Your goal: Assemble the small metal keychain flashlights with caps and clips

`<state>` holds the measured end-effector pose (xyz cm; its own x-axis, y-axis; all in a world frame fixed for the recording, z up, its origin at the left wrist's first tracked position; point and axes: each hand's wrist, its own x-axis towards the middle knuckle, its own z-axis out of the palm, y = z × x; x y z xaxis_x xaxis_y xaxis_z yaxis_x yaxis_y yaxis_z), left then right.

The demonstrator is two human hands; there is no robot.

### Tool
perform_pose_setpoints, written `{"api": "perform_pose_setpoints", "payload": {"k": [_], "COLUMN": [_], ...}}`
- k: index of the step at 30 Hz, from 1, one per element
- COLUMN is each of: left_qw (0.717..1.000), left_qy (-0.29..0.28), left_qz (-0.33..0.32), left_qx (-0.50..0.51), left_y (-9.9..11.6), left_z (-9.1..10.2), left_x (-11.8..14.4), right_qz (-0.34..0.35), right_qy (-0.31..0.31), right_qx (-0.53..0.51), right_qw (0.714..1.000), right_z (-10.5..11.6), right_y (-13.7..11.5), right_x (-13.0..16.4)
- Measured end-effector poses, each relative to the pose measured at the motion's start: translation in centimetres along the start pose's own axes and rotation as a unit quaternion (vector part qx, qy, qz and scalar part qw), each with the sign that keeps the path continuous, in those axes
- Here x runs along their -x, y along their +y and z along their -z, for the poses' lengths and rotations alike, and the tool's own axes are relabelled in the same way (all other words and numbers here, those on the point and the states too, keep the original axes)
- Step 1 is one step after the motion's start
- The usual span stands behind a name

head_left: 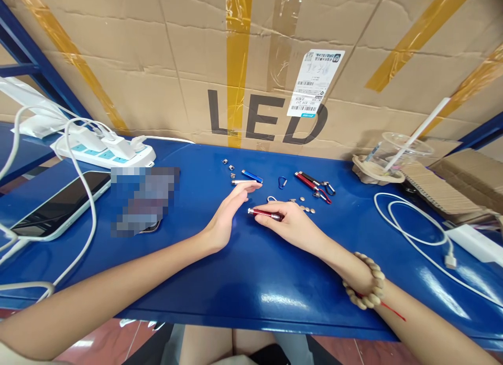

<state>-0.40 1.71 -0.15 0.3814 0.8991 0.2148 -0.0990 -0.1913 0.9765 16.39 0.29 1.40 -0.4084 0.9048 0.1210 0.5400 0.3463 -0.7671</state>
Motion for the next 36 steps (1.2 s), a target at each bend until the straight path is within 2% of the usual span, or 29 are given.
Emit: {"api": "perform_pose_setpoints", "payload": {"k": [16, 23, 36], "left_qw": [0.999, 0.998, 0.999], "left_qy": [0.03, 0.043, 0.039], "left_qz": [0.033, 0.039, 0.035], "left_qx": [-0.016, -0.007, -0.012], "left_y": [0.15, 0.27, 0.13], "left_z": [-0.23, -0.44, -0.33], "left_x": [-0.1, -0.03, -0.06], "right_qz": [0.019, 0.021, 0.024], "right_qy": [-0.009, -0.007, 0.001], "right_qx": [0.031, 0.097, 0.115], "right_qw": [0.999, 0.995, 0.993], "right_z": [-0.08, 0.0, 0.1], "right_y": [0.17, 0.21, 0.36], "right_x": [0.13, 0.15, 0.12]}}
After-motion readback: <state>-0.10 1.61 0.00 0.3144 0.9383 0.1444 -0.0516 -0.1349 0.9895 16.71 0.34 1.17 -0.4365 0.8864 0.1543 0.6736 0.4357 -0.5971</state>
